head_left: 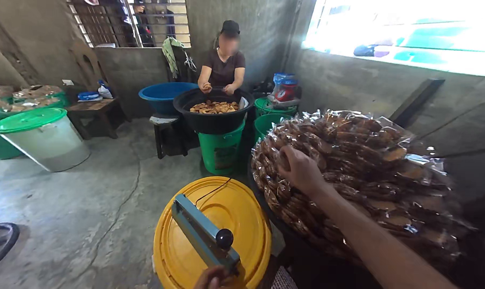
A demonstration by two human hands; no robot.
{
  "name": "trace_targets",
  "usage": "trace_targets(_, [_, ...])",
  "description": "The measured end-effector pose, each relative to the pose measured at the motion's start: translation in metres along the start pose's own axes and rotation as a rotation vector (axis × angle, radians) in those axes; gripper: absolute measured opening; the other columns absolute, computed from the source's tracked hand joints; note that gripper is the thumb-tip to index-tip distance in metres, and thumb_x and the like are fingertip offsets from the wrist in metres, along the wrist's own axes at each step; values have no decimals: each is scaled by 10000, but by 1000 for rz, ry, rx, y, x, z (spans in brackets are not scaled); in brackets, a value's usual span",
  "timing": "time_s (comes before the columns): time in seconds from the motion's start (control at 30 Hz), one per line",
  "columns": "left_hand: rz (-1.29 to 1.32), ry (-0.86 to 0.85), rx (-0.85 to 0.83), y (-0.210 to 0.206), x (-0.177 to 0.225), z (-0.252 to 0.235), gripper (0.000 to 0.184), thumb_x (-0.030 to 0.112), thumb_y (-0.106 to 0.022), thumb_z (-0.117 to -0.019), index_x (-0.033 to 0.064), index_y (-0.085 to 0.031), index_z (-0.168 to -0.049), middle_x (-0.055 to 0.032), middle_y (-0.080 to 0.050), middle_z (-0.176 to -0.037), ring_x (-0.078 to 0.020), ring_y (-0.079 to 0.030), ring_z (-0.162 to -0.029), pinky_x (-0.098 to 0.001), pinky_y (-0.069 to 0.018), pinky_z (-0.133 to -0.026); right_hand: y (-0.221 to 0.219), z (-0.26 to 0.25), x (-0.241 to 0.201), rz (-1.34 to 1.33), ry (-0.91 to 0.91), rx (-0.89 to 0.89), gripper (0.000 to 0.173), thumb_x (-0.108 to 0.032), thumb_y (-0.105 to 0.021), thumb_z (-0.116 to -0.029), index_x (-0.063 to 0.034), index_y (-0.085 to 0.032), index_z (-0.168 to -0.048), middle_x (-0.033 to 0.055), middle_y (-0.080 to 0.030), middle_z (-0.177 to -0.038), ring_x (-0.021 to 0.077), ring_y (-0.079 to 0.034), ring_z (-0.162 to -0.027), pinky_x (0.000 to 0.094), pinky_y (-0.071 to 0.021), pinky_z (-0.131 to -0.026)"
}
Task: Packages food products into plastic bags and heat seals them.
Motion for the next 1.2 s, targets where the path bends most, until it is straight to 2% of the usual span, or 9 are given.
trace_targets(0.13, [517, 182, -366, -109, 22, -12, 737, 582, -243, -1064, 34, -214, -1556, -105, -690, -1283, -227, -675, -1170, -414, -529, -1030, -25, 112, -75, -454, 404, 286, 167, -198, -579, -1041, -56, -650, -1094, 111, -727, -1110, 177, -717, -1024, 328, -601, -901])
trace_targets(0.27, [990, 343, -39, -109, -10, -21, 563, 337, -62, -1096, 182, -598, -1014, 27, -744, -863, -98, -721, -838, -301, -600, -778, -90, 189, -96, -572, 334, -74, 308, -145, -753, -875, 70, -670, -1079, 310, -619, -1335, 446, -575, -1307, 519, -481, -1084])
trace_targets(0.37, [799, 246, 67, -80, -46, -19, 310, 164, -298, -1025, 136, -358, -1328, 6, -649, -1032, -93, -675, -904, -299, -582, -796, -119, 216, -75, -858, -50, -449, 561, -244, -717, -929, 169, -587, -1285, 384, -375, -1531, 463, -414, -1433, 525, -368, -1174])
trace_targets(0.47, [323, 201, 22, -63, -59, -12, 687, 117, -554, -918, -31, -205, -1490, -145, -518, -1272, -137, -604, -1050, -340, -544, -879, -150, 237, -65, -1304, -677, -612, 303, -132, -435, -1066, 83, -536, -1254, 82, -661, -1133, 111, -656, -1015, 318, -547, -935])
trace_targets(0.57, [106, 161, -26, -55, -64, -3, 708, 98, -645, -897, -50, -297, -1495, -218, -524, -1378, -199, -597, -1174, -370, -519, -984, -190, 249, -58, -1304, -1033, -645, 221, -125, -408, -1099, 36, -539, -1177, 27, -596, -825, 86, -604, -681, 269, -548, -676])
trace_targets(0.67, [76, 148, 162, -36, -64, -4, 656, 73, -689, -871, -28, -403, -1453, -207, -568, -1322, -220, -617, -1138, -384, -532, -963, -216, 223, -60, -985, -797, -687, 226, -130, -445, -1090, 50, -582, -1101, 27, -533, -768, 74, -503, -610, 250, -468, -587])
trace_targets(0.87, [-15, 164, 512, 27, -68, -34, 637, 114, -646, -947, 28, -369, -1514, -259, -451, -1471, -338, -523, -1306, -480, -479, -1048, -256, 141, -100, -746, -258, -482, 374, -49, -606, -986, 156, -568, -1296, 292, -656, -1227, 307, -643, -1179, 416, -486, -1069])
trace_targets(1.0, [-16, 164, 535, 48, -57, -55, 675, 96, -620, -987, 18, -273, -1562, -284, -381, -1528, -371, -471, -1362, -477, -441, -1092, -251, 76, -113, -671, -204, -582, 395, -136, -467, -1077, 97, -490, -1395, 279, -657, -1116, 314, -659, -962, 453, -530, -885])
trace_targets(1.2, [-8, 129, 527, 71, -49, -82, 693, 135, -595, -1004, 41, -238, -1592, -297, -392, -1512, -371, -511, -1313, -467, -478, -1049, -212, 95, -170, -210, 265, -1101, 804, -255, -657, -997, -51, -206, -1630, 279, -269, -1629, 451, -374, -1455, 589, -378, -1141])
Point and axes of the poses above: each hand's wrist, its own z-axis away from the middle knuckle, its own y-axis out of the back of the hand, x = y × z, the point moved 9 cm from there along -z, towards the middle knuckle
